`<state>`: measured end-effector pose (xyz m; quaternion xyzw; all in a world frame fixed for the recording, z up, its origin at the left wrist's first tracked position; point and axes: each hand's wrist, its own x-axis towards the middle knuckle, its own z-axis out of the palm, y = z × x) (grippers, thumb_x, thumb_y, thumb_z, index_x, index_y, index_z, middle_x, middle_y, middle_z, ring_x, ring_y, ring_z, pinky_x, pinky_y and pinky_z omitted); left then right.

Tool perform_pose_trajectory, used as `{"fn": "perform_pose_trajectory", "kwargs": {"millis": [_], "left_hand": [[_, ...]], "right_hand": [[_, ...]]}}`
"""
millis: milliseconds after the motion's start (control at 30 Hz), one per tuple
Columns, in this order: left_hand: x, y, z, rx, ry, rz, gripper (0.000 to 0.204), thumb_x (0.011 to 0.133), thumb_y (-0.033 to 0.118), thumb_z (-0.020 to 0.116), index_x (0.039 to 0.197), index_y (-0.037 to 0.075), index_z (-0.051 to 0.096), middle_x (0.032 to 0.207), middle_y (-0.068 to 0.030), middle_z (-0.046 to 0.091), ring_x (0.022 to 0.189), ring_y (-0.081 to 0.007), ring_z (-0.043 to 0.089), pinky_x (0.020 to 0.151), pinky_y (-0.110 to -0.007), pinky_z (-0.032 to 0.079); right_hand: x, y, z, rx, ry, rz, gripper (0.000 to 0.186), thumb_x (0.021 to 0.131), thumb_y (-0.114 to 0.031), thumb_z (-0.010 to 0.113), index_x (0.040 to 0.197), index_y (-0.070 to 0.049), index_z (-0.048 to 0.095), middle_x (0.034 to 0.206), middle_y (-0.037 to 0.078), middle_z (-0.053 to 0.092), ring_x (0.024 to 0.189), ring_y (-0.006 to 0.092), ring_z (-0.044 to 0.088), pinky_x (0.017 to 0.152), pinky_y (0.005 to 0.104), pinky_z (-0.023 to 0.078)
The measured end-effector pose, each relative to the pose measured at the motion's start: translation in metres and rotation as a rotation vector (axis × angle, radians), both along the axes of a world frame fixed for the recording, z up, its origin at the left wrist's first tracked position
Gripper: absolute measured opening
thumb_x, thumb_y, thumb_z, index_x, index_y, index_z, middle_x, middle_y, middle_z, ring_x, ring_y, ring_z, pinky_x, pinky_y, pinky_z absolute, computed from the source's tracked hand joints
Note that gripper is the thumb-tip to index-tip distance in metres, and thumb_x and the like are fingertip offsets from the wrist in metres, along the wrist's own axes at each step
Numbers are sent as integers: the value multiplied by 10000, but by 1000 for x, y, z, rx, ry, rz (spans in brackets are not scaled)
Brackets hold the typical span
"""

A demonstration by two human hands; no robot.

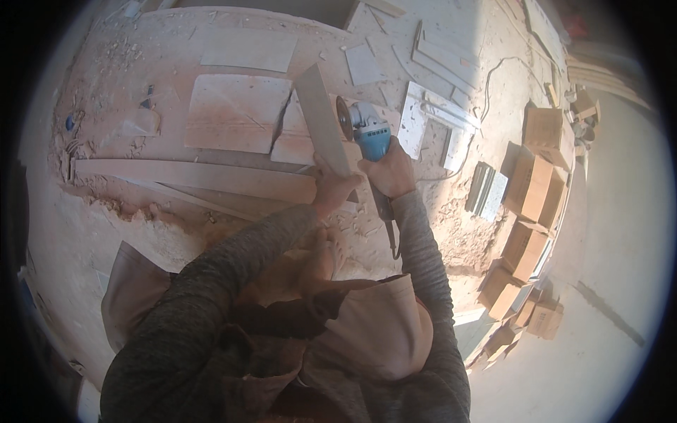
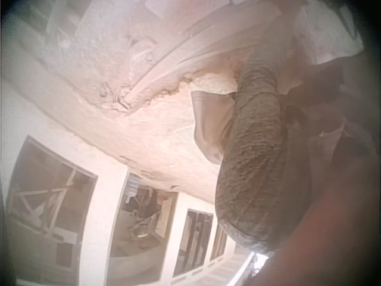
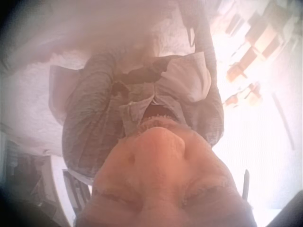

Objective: The person cuts tiles by hand using an angle grinder while holding the tiles steady on a workbench.

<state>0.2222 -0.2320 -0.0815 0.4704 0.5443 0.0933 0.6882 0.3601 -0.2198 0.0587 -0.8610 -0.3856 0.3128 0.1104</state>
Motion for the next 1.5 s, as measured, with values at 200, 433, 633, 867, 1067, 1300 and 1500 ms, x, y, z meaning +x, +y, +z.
{"fn": "perform_pose_trajectory", "kwargs": {"millis": [200,433,633,867,1067,1300,1500], "left_hand": [[1,2,7,-50,27,13,1379,738,385,803,1568,-51,-209,1550,-382,117,1434,-531,260,1196,-516,304],[0,5,14,-64,47,9,1392,733,400,815,1571,-50,-201,1540,-387,133,1427,-529,275,1188,-522,319],[2,-1,-1,-29,42,10,1396,730,401,817,1569,-49,-205,1541,-385,133,1427,-535,271,1187,-524,321],[1,2,7,-39,50,16,1385,729,383,808,1569,-47,-205,1541,-375,138,1426,-522,282,1182,-515,333],[1,2,7,-40,56,20,1382,721,378,804,1571,-47,-199,1539,-374,142,1422,-521,291,1178,-513,342],[1,1,6,-51,44,26,1392,710,392,807,1576,-44,-192,1542,-376,142,1428,-523,281,1181,-519,337],[1,2,10,-60,60,8,1387,725,378,807,1567,-53,-208,1547,-392,116,1431,-527,279,1184,-511,335]], "right_hand": [[-7,-6,2,15,2,-9,681,658,-278,799,1173,102,563,1005,311,706,961,445,712,846,481,561],[-11,-6,1,27,-2,-8,666,661,-278,789,1161,102,564,993,312,704,951,458,709,839,484,563],[-13,2,3,6,-33,9,659,664,-283,786,1148,100,557,972,318,704,936,471,708,832,495,563],[-12,9,3,-9,-56,19,647,672,-295,780,1137,92,549,963,323,707,931,481,711,827,501,566],[-14,15,7,-10,-59,18,640,669,-292,785,1135,80,552,968,323,707,938,477,711,835,499,565],[-14,18,7,-24,-59,8,640,671,-298,791,1142,71,562,984,317,710,954,473,711,850,494,565],[-13,18,5,-14,-61,12,654,674,-305,790,1150,82,560,987,318,711,954,474,710,846,496,567]]}}
